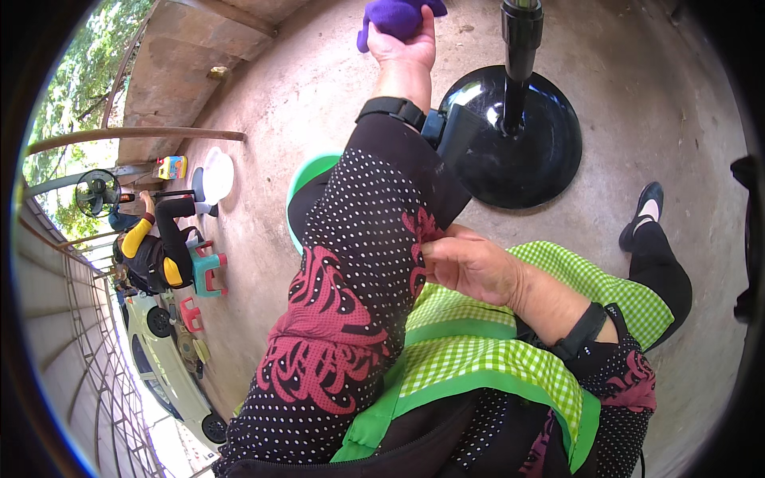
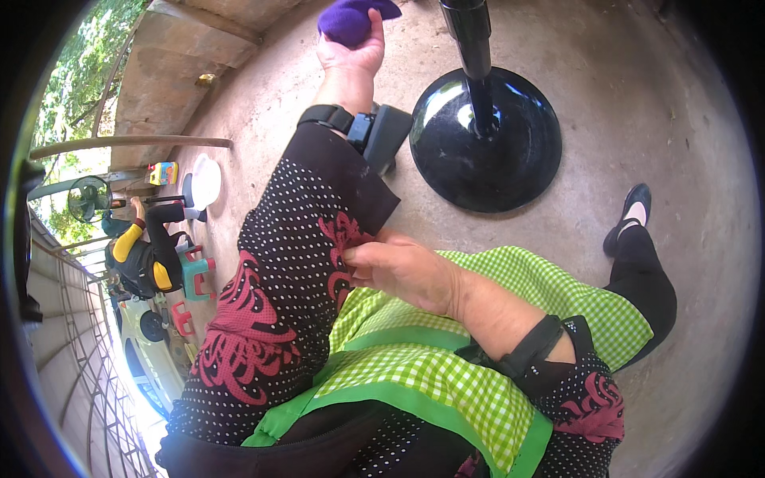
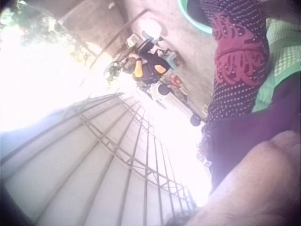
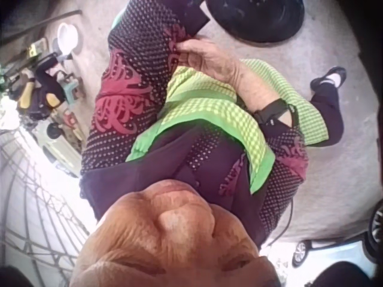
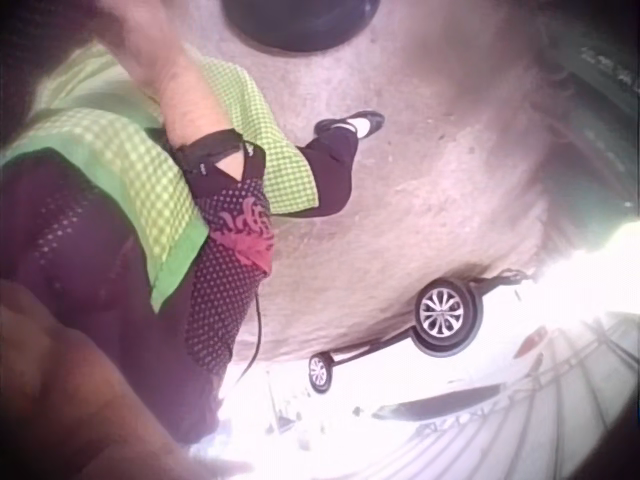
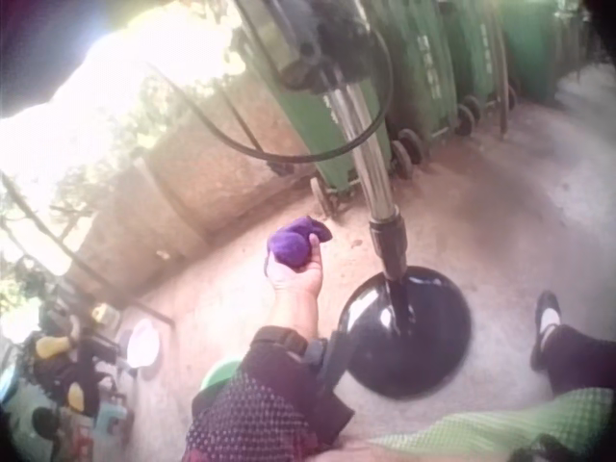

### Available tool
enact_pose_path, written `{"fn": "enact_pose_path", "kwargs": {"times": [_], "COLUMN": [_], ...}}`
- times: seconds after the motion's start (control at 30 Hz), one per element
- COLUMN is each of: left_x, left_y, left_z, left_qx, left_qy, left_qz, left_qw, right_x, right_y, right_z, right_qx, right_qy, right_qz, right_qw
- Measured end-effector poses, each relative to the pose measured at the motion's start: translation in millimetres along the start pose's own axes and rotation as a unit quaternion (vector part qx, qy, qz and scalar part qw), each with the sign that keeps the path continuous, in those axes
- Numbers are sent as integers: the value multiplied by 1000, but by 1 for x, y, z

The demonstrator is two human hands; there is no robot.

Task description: The person wipes the base and pole of a standing fan with a purple cloth. They repeatedly rub the circular base and the lower pole, occasionally lifting the cloth to reposition it, while a green basin sits nearby.

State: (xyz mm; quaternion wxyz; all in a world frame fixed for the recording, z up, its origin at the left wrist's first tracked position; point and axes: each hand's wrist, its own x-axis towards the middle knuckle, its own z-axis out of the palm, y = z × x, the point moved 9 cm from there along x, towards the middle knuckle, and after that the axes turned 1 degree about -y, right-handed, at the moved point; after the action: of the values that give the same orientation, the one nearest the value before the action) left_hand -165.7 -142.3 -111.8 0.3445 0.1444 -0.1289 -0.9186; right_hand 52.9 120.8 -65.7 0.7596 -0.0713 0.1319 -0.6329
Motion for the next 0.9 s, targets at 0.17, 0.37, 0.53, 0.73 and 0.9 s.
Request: {"fn": "enact_pose_path", "kwargs": {"times": [0.17, 0.37, 0.53, 0.73, 0.9], "left_x": [15, 16, 16, 1, -8], "left_y": [10, 22, 18, 8, -3], "left_z": [22, 56, 96, 118, 102], "left_qx": [43, 166, 261, 348, 330], "left_qy": [17, -17, -126, -161, -184], "left_qz": [-9, 10, -14, 12, -17], "left_qw": [999, 986, 957, 923, 926], "right_x": [2, 7, 7, 8, 7], "right_y": [0, -3, -10, -21, -25], "right_z": [20, 29, 34, 34, 22], "right_qx": [41, 79, 50, 22, -25], "right_qy": [-52, -49, -19, -12, 25], "right_qz": [-7, -17, -55, -112, -154], "right_qw": [998, 996, 997, 993, 987]}}
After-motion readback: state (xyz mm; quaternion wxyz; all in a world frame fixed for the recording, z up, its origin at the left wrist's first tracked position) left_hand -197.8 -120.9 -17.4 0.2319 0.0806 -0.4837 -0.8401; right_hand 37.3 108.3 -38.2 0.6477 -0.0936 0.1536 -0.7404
